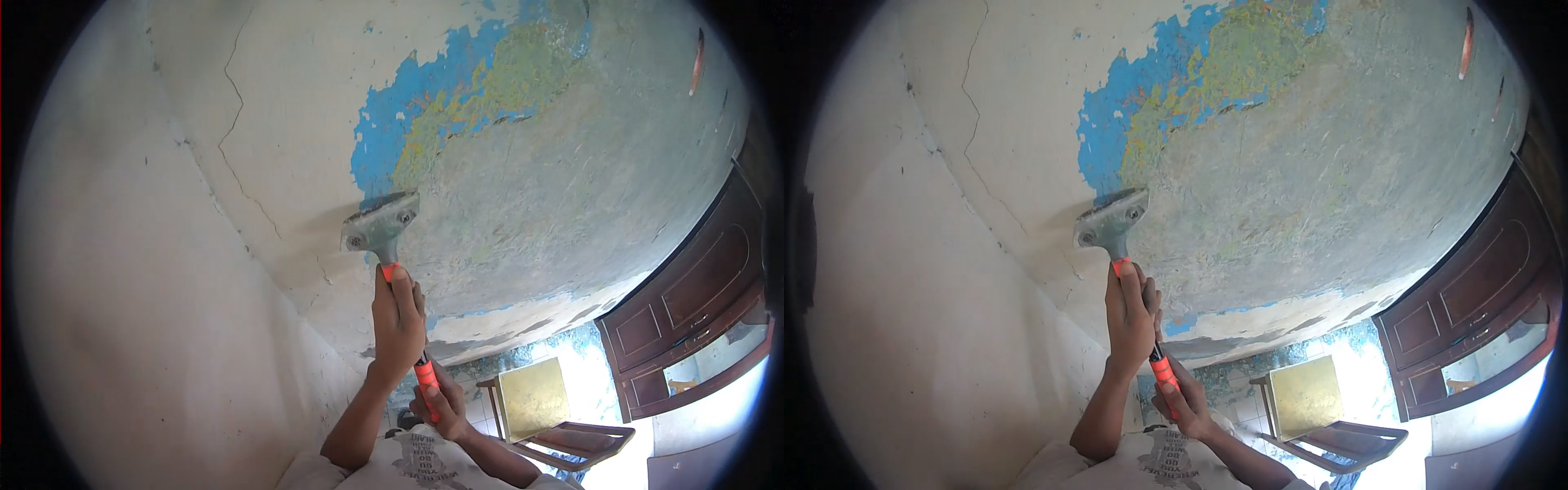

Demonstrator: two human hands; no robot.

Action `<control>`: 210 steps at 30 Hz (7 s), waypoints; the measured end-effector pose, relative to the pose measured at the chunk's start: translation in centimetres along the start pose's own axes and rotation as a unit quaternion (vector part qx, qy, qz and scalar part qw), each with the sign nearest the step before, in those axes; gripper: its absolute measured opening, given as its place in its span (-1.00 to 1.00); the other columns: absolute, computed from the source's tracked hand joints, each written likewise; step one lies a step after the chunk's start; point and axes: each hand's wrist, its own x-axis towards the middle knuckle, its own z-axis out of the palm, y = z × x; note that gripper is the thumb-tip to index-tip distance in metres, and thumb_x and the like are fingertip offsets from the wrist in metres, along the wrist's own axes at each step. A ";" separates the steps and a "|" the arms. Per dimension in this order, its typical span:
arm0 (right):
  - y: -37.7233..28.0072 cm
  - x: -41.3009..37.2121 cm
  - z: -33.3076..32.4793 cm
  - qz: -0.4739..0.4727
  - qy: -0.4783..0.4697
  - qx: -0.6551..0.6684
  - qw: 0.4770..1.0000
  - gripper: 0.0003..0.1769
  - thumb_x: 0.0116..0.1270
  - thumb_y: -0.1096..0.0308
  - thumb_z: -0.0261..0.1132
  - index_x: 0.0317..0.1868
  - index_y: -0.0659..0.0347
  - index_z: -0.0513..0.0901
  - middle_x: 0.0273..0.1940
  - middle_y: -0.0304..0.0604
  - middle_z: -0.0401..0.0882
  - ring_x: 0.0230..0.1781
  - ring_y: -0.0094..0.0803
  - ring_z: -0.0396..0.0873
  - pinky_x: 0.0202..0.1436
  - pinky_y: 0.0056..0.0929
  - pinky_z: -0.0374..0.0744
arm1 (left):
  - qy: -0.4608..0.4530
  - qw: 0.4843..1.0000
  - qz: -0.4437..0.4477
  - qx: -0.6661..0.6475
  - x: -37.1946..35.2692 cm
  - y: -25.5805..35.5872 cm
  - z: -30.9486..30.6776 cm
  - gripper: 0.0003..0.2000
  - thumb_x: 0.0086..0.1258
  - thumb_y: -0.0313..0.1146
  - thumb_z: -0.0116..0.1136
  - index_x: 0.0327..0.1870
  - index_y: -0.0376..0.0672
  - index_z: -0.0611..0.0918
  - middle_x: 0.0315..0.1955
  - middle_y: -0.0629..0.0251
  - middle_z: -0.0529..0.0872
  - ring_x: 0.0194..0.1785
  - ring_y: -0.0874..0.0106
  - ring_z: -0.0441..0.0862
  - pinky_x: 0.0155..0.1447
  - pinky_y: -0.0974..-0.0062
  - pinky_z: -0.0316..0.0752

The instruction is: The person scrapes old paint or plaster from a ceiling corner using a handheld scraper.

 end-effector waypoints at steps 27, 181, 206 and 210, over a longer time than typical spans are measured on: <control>0.1 0.5 0.3 0.046 -0.002 0.037 0.998 -0.29 0.64 -0.04 0.04 0.54 0.27 0.15 -0.54 -0.32 0.25 -0.62 -0.60 0.19 -0.48 -0.53 0.25 | -0.013 1.000 0.005 0.022 0.4 0.1 -0.3 -0.58 0.74 0.07 -0.27 -0.28 -0.06 0.29 -0.64 0.54 0.21 -0.71 0.70 0.11 -0.70 0.63 0.10; -0.6 -1.3 1.2 -0.032 0.023 -0.045 0.998 -0.35 0.68 0.23 0.00 0.64 0.16 0.01 -0.54 -0.23 0.46 -0.68 -0.57 0.35 -0.57 -0.53 0.34 | -0.028 0.995 -0.067 -0.068 -0.5 0.8 -0.3 -0.60 0.74 0.09 -0.22 -0.08 -0.12 0.40 -0.72 0.52 0.19 -0.75 0.69 0.08 -0.73 0.66 0.07; -1.0 -0.9 0.7 -0.024 -0.004 -0.017 1.000 -0.35 0.67 0.16 0.01 0.63 0.08 0.02 -0.57 -0.24 0.39 -0.70 -0.54 0.29 -0.58 -0.52 0.31 | -0.015 0.997 -0.056 -0.054 -0.5 1.4 0.1 -0.59 0.73 0.09 -0.22 -0.12 -0.11 0.39 -0.73 0.52 0.19 -0.77 0.66 0.08 -0.73 0.63 0.07; -1.8 -0.4 1.3 -0.021 0.003 -0.005 1.000 -0.36 0.67 0.19 -0.01 0.62 0.11 0.02 -0.57 -0.24 0.39 -0.70 -0.56 0.28 -0.58 -0.52 0.31 | -0.014 0.997 -0.054 -0.061 0.2 2.3 0.4 -0.58 0.73 0.09 -0.24 -0.12 -0.13 0.38 -0.73 0.52 0.20 -0.78 0.67 0.09 -0.74 0.62 0.07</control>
